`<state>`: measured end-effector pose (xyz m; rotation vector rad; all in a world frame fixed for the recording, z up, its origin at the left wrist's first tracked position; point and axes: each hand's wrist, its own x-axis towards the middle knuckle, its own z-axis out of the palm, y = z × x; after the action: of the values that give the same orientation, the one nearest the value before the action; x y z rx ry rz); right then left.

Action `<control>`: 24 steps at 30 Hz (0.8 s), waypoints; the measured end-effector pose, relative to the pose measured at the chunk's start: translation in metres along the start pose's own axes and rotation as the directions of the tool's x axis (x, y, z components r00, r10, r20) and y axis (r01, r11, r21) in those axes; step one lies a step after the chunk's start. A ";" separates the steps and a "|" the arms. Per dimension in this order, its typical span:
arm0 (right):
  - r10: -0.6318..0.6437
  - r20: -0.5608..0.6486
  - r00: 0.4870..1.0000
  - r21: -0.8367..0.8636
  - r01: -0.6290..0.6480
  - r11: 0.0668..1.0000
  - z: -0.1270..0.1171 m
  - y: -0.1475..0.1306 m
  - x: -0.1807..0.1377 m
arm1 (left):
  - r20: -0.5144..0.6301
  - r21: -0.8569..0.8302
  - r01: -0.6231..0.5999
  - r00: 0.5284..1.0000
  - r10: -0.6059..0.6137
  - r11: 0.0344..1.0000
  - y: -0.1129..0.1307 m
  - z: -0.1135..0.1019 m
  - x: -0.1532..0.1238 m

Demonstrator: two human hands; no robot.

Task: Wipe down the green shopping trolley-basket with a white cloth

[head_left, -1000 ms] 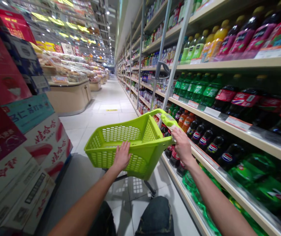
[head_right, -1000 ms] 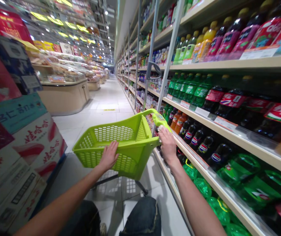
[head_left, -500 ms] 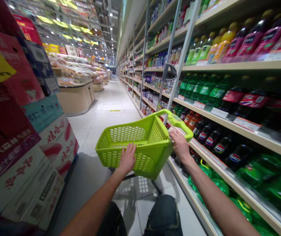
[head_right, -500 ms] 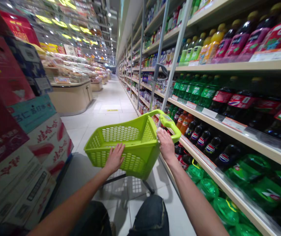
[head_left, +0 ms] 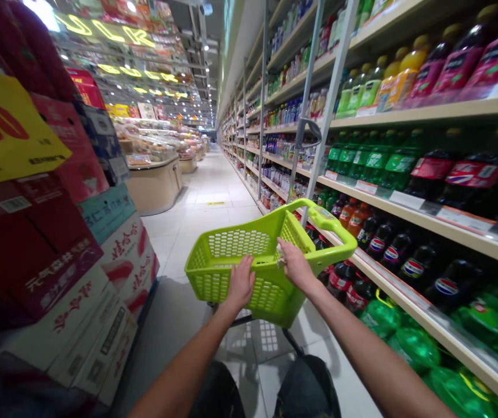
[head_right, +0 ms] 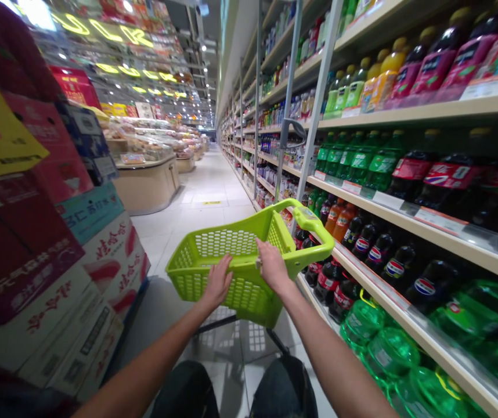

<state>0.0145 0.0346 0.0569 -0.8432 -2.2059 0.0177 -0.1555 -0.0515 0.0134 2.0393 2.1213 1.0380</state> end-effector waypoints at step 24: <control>-0.007 0.033 0.999 -0.452 0.021 0.892 -0.034 0.025 -0.024 | -0.242 -0.136 -0.088 0.969 0.053 0.987 -0.064 0.010 0.004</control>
<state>0.0627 0.0327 0.0589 -1.0818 -2.2787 -0.5146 -0.2076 -0.0383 -0.0221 2.0247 2.0132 1.4701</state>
